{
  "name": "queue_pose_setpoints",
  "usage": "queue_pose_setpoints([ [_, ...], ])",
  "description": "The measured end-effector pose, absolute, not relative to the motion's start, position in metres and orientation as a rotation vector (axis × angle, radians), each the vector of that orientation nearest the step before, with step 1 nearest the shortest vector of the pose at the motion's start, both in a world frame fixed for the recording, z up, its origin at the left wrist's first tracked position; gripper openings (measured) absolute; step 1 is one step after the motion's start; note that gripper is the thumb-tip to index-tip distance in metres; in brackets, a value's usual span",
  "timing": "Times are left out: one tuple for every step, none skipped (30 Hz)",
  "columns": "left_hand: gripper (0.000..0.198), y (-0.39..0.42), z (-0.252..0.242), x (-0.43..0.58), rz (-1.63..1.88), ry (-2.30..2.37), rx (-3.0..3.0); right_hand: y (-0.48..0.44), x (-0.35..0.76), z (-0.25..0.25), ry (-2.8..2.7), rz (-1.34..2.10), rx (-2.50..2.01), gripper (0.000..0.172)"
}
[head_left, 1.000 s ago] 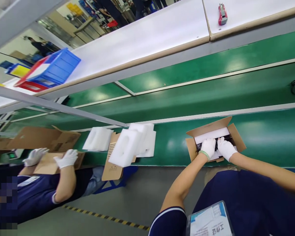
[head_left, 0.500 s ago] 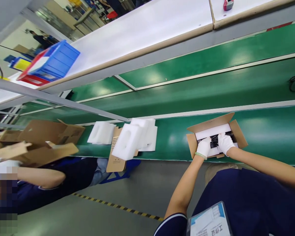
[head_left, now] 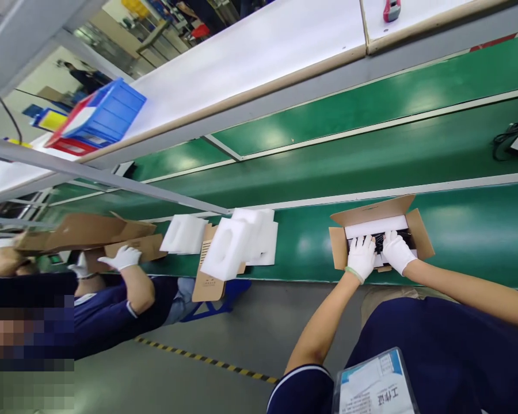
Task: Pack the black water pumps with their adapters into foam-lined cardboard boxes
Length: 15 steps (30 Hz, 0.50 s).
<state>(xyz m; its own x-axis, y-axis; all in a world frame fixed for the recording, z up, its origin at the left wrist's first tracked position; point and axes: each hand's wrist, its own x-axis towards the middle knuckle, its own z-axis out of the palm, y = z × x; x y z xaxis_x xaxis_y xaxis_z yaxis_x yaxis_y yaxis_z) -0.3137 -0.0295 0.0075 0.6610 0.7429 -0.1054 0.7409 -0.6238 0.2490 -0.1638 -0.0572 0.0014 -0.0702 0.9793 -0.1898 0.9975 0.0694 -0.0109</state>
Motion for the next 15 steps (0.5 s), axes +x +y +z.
queue_pose_setpoints([
  [0.053,-0.036,0.018,-0.325,0.068,1.183,2.651,-0.057,-0.166,0.001,2.180,-0.188,2.069,0.053],
  [0.054,-0.041,0.029,-0.338,0.127,1.192,2.675,-0.057,-0.168,0.001,2.161,-0.170,2.077,0.054],
  [0.051,-0.045,0.038,-0.352,0.170,1.241,2.677,-0.057,-0.169,0.001,2.147,-0.161,2.074,0.056],
  [0.045,-0.046,0.046,-0.366,0.184,1.332,2.659,-0.057,-0.171,0.002,2.139,-0.163,2.070,0.057],
  [0.036,-0.047,0.052,-0.379,0.159,1.432,2.634,-0.057,-0.171,0.004,2.144,-0.176,2.066,0.058],
  [0.029,-0.046,0.055,-0.388,0.116,1.505,2.613,-0.056,-0.171,0.005,2.158,-0.199,2.059,0.057],
  [0.025,-0.044,0.057,-0.394,0.061,1.547,2.602,-0.056,-0.171,0.006,2.177,-0.221,2.047,0.056],
  [0.024,-0.041,0.057,-0.395,0.006,1.556,2.601,-0.055,-0.171,0.007,2.198,-0.236,2.028,0.054],
  [0.024,-0.038,0.057,-0.393,-0.038,1.538,2.608,-0.055,-0.170,0.007,2.215,-0.240,2.004,0.053],
  [0.025,-0.035,0.055,-0.387,-0.068,1.515,2.616,-0.055,-0.169,0.007,2.225,-0.235,1.983,0.052],
  [0.025,-0.031,0.054,-0.378,-0.097,1.505,2.617,-0.055,-0.169,0.007,2.229,-0.227,1.974,0.053],
  [0.026,-0.028,0.053,-0.367,-0.124,1.501,2.615,-0.055,-0.168,0.005,2.232,-0.226,1.979,0.054],
  [0.025,-0.024,0.052,-0.355,-0.147,1.494,2.615,-0.055,-0.168,0.003,2.237,-0.233,1.991,0.055],
  [0.025,-0.021,0.051,-0.344,-0.174,1.489,2.612,-0.056,-0.167,0.001,2.238,-0.242,2.004,0.056],
  [0.024,-0.018,0.050,-0.334,-0.208,1.492,2.595,-0.056,-0.167,-0.001,2.236,-0.244,2.010,0.056],
])
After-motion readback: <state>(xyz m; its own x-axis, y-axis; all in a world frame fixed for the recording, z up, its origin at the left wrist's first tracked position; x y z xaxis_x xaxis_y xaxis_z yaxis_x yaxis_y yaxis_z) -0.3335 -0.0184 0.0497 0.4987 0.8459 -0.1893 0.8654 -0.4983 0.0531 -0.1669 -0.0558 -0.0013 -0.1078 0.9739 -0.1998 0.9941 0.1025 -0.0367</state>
